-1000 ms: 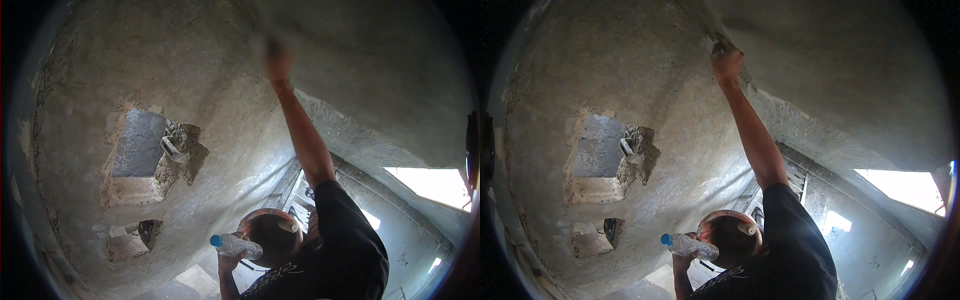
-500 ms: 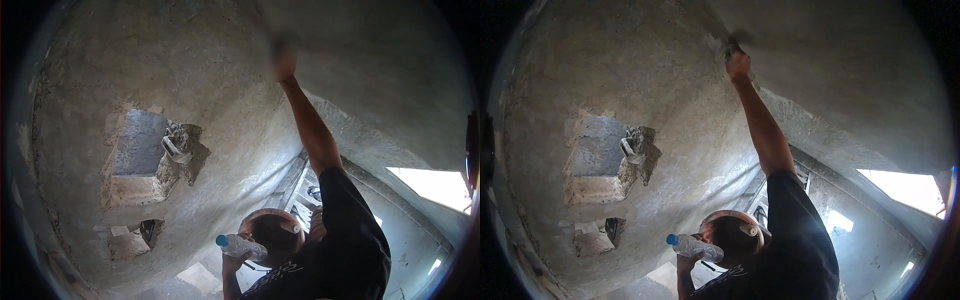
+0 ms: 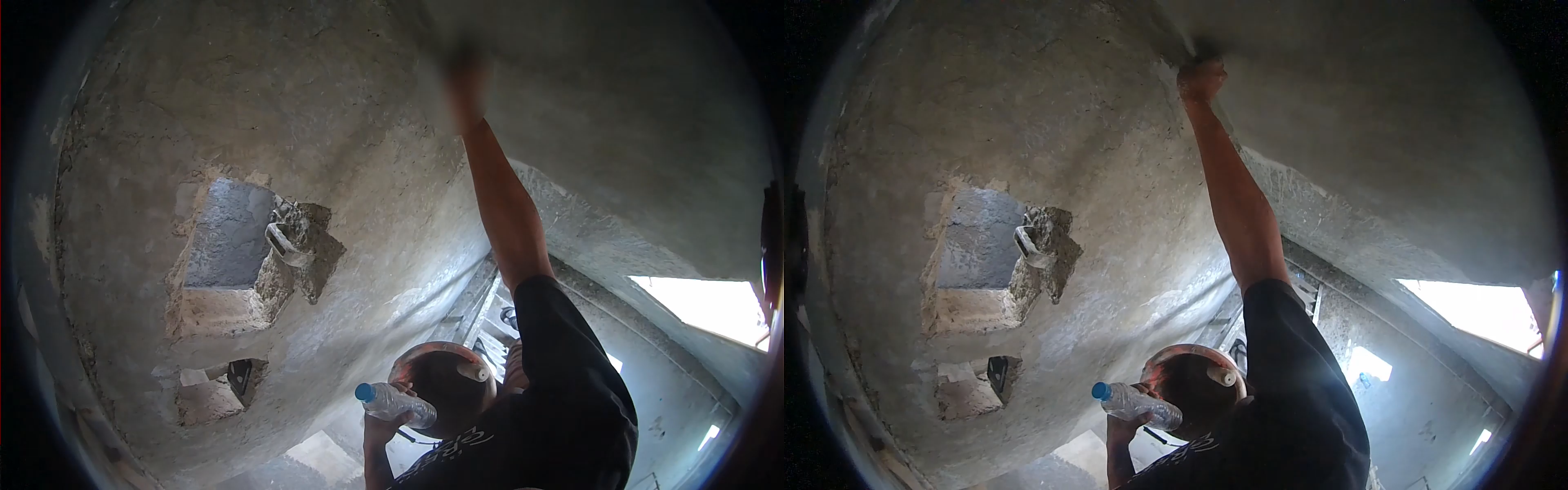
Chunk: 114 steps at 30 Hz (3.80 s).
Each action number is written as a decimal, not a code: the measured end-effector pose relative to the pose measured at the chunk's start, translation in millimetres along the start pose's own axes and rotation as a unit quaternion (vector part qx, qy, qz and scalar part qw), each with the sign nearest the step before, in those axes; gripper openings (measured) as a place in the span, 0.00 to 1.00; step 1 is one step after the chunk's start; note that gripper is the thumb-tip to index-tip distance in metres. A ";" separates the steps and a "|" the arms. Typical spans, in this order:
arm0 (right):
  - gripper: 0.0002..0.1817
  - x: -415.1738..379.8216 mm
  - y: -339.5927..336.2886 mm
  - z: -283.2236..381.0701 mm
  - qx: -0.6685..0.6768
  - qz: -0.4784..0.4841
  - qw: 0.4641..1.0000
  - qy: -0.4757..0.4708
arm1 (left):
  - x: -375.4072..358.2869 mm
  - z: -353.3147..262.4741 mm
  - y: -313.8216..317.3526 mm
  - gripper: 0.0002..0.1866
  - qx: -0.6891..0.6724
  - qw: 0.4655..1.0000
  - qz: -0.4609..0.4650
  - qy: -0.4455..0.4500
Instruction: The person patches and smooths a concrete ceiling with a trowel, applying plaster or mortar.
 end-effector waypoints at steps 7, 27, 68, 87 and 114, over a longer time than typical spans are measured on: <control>0.10 5.6 0.6 17.4 0.013 -0.105 0.993 -0.045 | 7.8 9.5 -4.4 0.26 -0.027 0.999 0.023 0.014; 0.10 -41.1 -54.8 14.3 0.547 -0.102 0.816 0.158 | -0.8 19.1 -10.2 0.27 -0.038 0.999 0.004 0.015; 0.11 1.5 2.2 -10.4 0.541 0.022 0.783 0.306 | 4.6 16.1 -11.3 0.28 -0.031 0.999 0.001 0.010; 0.17 21.6 7.8 -13.7 0.381 0.067 0.878 0.284 | 10.0 21.7 -19.3 0.28 -0.011 0.999 0.017 0.035; 0.11 -11.6 -32.1 18.8 0.145 -0.114 0.906 -0.381 | 3.8 28.6 -22.5 0.29 -0.028 1.000 0.008 0.000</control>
Point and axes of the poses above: each hand's wrist, its own x-axis towards the middle knuckle, its own y-axis out of the palm, z = x × y, the point moved 2 cm from there along x, towards the middle knuckle, and after that the axes turned 11 degrees about -y, right-handed, at the moved point
